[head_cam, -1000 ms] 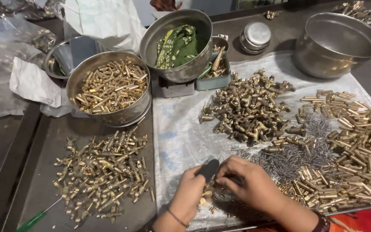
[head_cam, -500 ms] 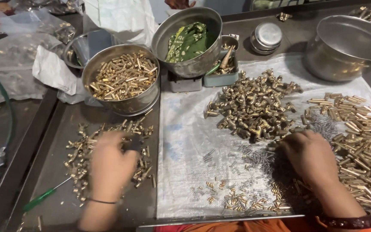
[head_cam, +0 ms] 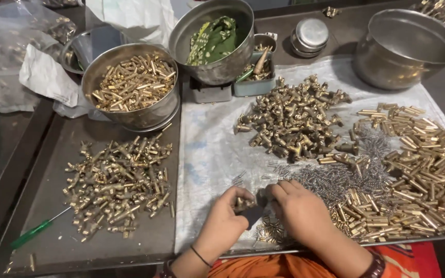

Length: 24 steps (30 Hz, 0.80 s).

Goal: Assembling small metal pins into brass L-shaped connector fittings at a factory workbench.

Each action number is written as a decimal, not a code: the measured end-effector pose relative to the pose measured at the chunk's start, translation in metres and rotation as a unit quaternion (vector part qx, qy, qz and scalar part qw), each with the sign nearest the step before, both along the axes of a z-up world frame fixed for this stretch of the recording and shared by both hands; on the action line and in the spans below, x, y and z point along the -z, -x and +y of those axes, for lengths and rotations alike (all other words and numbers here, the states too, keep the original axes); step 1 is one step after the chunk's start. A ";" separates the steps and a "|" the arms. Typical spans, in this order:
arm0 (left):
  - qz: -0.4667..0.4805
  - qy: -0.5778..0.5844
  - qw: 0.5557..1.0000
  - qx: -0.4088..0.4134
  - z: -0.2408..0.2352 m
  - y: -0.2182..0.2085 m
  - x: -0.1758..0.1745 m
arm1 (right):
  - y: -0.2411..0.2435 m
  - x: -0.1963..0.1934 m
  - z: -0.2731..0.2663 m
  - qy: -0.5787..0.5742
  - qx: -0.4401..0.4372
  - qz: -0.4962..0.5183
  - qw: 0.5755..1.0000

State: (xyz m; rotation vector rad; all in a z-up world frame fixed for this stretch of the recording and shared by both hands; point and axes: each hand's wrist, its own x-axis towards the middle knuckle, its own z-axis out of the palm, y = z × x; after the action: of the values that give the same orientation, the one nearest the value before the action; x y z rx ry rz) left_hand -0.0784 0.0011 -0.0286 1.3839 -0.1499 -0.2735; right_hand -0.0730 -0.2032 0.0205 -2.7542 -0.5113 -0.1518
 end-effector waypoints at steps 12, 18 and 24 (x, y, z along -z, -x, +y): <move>-0.036 -0.095 0.990 0.095 -0.003 0.024 -0.029 | 0.025 -0.040 -0.002 -0.281 -0.077 0.075 0.954; 0.062 0.026 0.991 0.112 -0.004 0.020 -0.018 | 0.024 -0.041 -0.006 -0.318 -0.120 0.054 0.939; 0.070 -0.033 0.993 0.089 -0.003 0.016 -0.007 | -0.067 -0.031 -0.101 0.030 0.063 -0.060 0.996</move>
State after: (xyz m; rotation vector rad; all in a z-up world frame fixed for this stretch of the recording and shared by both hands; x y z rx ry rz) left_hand -0.0940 -0.0017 -0.0218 1.4126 -0.1479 -0.5268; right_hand -0.0057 -0.3039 0.0516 -2.8483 -0.3774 -0.3381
